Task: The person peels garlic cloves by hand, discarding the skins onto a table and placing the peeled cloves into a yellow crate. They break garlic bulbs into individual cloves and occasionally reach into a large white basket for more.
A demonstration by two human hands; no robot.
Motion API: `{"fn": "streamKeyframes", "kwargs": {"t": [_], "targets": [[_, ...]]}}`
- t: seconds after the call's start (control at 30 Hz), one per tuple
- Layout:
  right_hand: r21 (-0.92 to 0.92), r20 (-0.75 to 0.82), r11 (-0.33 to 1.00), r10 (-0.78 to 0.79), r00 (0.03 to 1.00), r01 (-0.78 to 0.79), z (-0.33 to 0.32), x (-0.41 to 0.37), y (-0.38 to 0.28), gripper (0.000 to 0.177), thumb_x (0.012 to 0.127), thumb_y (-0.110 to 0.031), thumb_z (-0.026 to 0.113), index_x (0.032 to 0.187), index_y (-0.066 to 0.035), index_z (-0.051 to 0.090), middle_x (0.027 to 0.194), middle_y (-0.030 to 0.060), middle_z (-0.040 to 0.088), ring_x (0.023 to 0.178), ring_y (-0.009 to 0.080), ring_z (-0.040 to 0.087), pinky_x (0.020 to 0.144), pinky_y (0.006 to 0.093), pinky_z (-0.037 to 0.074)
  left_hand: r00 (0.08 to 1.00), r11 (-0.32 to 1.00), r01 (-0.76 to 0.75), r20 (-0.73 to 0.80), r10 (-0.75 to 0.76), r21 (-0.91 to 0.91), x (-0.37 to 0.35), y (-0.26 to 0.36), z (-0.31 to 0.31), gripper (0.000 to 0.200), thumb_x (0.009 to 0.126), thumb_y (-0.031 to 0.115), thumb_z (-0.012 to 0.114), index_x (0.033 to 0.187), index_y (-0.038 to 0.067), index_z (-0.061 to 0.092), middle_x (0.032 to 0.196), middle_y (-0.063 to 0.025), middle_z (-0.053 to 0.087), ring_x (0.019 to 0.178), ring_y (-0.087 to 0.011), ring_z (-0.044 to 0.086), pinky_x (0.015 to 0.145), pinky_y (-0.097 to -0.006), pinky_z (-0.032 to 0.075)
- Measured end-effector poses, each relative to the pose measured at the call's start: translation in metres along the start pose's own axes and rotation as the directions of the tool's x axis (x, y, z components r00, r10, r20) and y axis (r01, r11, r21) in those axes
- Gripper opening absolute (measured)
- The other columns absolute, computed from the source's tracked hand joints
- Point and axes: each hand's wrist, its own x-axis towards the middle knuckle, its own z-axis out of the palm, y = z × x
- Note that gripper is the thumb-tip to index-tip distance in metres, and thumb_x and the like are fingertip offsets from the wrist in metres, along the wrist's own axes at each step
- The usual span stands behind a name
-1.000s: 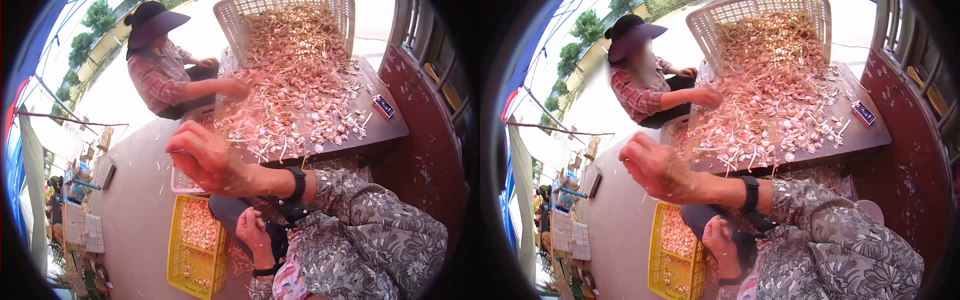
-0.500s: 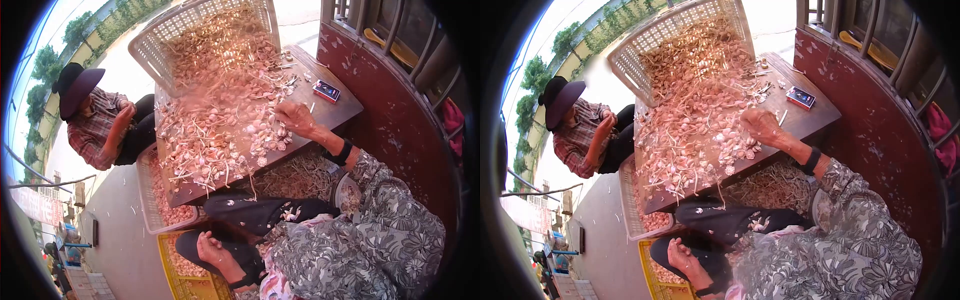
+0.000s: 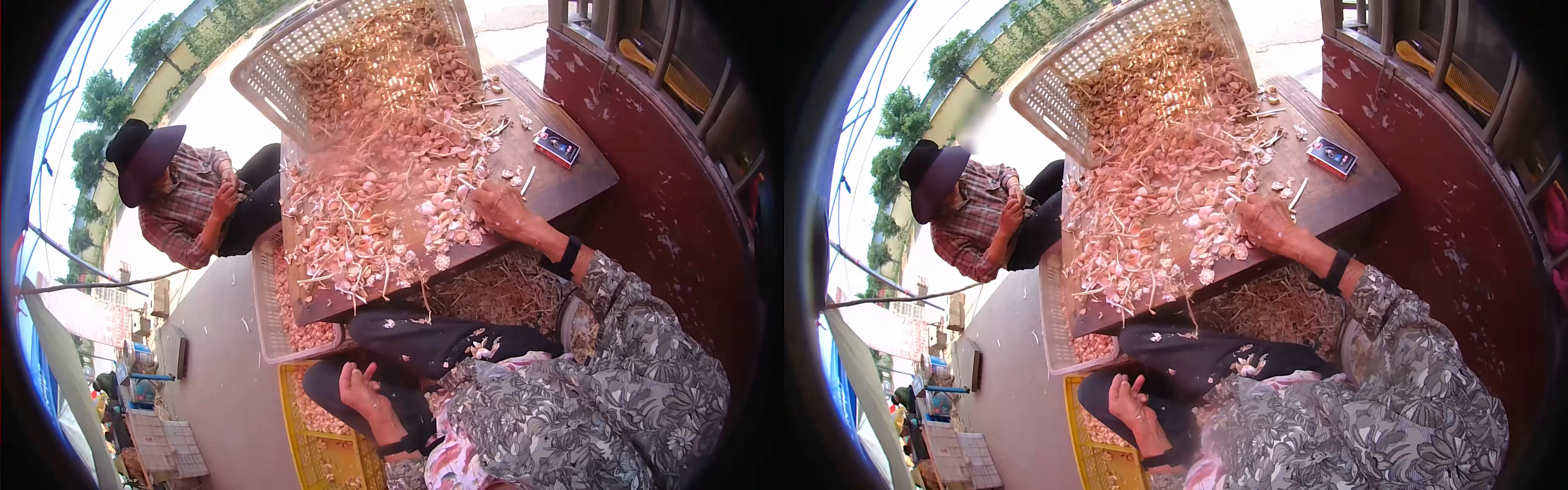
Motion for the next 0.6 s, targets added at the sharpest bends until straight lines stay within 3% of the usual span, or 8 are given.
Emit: {"fn": "streamKeyframes", "kwargs": {"t": [0.1,0.17,0.2,0.27,0.3,0.4,0.47,0.6], "targets": [[0.139,-0.103,0.986,0.110,0.989,-0.095,-0.005,-0.003,-0.003,0.013,0.081,-0.015,0.052,0.078,-0.002,0.054,0.071,0.0163,0.056,0.066,0.0350,0.058,0.060,0.0439,0.046,0.999,0.998,-0.021,-0.028,0.023,0.051,-0.009,0.007,0.011,0.028,0.084,0.003,0.050,0.111,-0.004,0.052,0.101,-0.0152,0.059,0.062,-0.0190,0.063,0.038,-0.0176,0.035],[0.265,-0.140,0.960,0.128,0.982,-0.088,-0.027,-0.008,-0.026,0.011,0.080,-0.012,0.053,0.077,-0.001,0.051,0.068,0.0160,0.055,0.065,0.0332,0.058,0.058,0.0409,0.046,0.979,0.964,-0.199,0.067,0.190,0.179,-0.024,0.013,0.022,0.025,0.087,0.007,0.051,0.109,-0.004,0.052,0.091,-0.0130,0.062,0.054,-0.0122,0.057,0.039,-0.0162,0.032],[0.331,-0.159,0.943,0.091,0.983,-0.034,-0.039,-0.013,-0.042,0.009,0.080,-0.010,0.054,0.077,-0.001,0.051,0.068,0.0156,0.055,0.065,0.0323,0.058,0.056,0.0393,0.046,0.979,0.963,-0.200,0.074,0.190,0.180,-0.034,0.019,0.031,0.025,0.087,0.007,0.051,0.109,-0.004,0.052,0.091,-0.0130,0.062,0.054,-0.0122,0.057,0.039,-0.0162,0.032],[0.435,-0.209,0.895,-0.004,0.978,0.096,-0.052,-0.026,-0.075,0.007,0.078,-0.006,0.056,0.079,-0.002,0.051,0.068,0.0143,0.054,0.063,0.0306,0.058,0.053,0.0369,0.046,0.915,0.962,-0.252,0.350,0.201,0.108,-0.056,0.037,0.056,0.026,0.089,0.015,0.054,0.108,-0.004,0.052,0.083,-0.0106,0.062,0.048,-0.0071,0.050,0.039,-0.0153,0.029],[0.470,-0.240,0.866,-0.061,0.969,0.171,-0.056,-0.034,-0.091,0.008,0.076,-0.004,0.058,0.079,-0.002,0.050,0.067,0.0133,0.053,0.062,0.0297,0.057,0.051,0.0361,0.045,0.914,0.961,-0.253,0.353,0.202,0.106,-0.066,0.045,0.068,0.026,0.089,0.015,0.054,0.108,-0.004,0.052,0.083,-0.0106,0.062,0.048,-0.0071,0.050,0.039,-0.0153,0.029],[0.469,-0.224,0.839,-0.189,0.956,0.276,-0.068,-0.054,-0.129,0.011,0.073,-0.006,0.060,0.079,-0.003,0.050,0.065,0.0096,0.048,0.060,0.0274,0.056,0.049,0.0365,0.044,0.759,0.993,-0.098,0.650,0.035,0.061,-0.090,0.054,0.100,0.032,0.090,0.018,0.054,0.111,-0.005,0.050,0.079,-0.0084,0.061,0.052,-0.0072,0.051,0.043,-0.0157,0.033],[0.479,-0.260,0.813,-0.229,0.938,0.331,-0.068,-0.063,-0.145,0.013,0.072,-0.008,0.061,0.077,-0.004,0.049,0.064,0.0080,0.045,0.057,0.0244,0.054,0.048,0.0343,0.043,0.689,1.000,-0.010,0.725,0.005,0.003,-0.097,0.047,0.108,0.032,0.091,0.020,0.054,0.110,-0.005,0.050,0.071,-0.0070,0.059,0.050,-0.0068,0.051,0.042,-0.0152,0.030],[0.412,-0.268,0.851,-0.229,0.936,0.326,-0.069,-0.070,-0.149,0.013,0.070,-0.008,0.059,0.073,-0.005,0.047,0.062,0.0070,0.043,0.054,0.0231,0.052,0.046,0.0329,0.042,0.682,0.993,0.100,0.731,-0.025,-0.059,-0.104,0.042,0.110,0.027,0.091,0.021,0.053,0.103,-0.004,0.054,0.067,-0.0045,0.058,0.046,-0.0062,0.047,0.041,-0.0151,0.030]]}}
